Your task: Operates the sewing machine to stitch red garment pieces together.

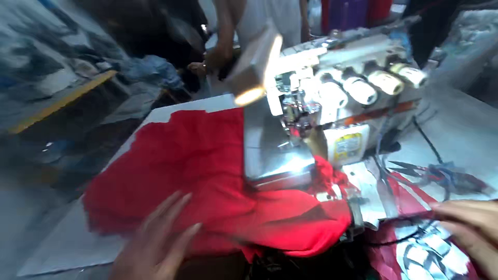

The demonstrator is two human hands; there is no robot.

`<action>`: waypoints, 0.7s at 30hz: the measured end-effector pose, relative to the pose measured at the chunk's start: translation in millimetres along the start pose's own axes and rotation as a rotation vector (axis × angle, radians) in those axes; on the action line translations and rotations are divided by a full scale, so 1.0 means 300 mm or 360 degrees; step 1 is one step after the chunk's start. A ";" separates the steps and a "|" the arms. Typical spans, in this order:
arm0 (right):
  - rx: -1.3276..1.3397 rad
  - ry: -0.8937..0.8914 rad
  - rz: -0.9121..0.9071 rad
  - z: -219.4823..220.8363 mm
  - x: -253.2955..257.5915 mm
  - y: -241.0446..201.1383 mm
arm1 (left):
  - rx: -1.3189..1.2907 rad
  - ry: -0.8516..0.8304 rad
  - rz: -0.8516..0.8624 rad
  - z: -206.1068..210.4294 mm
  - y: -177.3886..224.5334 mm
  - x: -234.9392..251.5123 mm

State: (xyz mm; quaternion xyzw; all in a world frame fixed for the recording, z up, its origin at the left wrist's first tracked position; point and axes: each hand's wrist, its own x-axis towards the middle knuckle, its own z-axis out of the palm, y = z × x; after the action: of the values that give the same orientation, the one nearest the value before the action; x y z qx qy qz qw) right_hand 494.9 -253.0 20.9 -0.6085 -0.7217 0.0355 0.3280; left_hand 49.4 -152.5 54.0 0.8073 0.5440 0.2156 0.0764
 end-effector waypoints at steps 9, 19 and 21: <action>-0.0441 0.0056 -0.0672 0.393 0.264 -0.226 | 0.0243 0.0307 0.0398 0.252 -0.168 0.078; 0.0537 -0.0353 -0.0519 0.174 0.359 -0.430 | -0.0747 0.0841 -0.0242 -0.130 -0.192 -0.080; 0.0952 -0.0464 -0.0554 0.107 0.387 -0.464 | -0.1122 0.1141 -0.0720 -0.269 -0.160 -0.125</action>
State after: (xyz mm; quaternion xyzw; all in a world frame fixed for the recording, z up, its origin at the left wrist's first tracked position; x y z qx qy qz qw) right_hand 354.1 -172.7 108.4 -0.3426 -0.8112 0.2746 0.3861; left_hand -37.7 -176.6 99.2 0.4718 0.5908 0.6243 0.1964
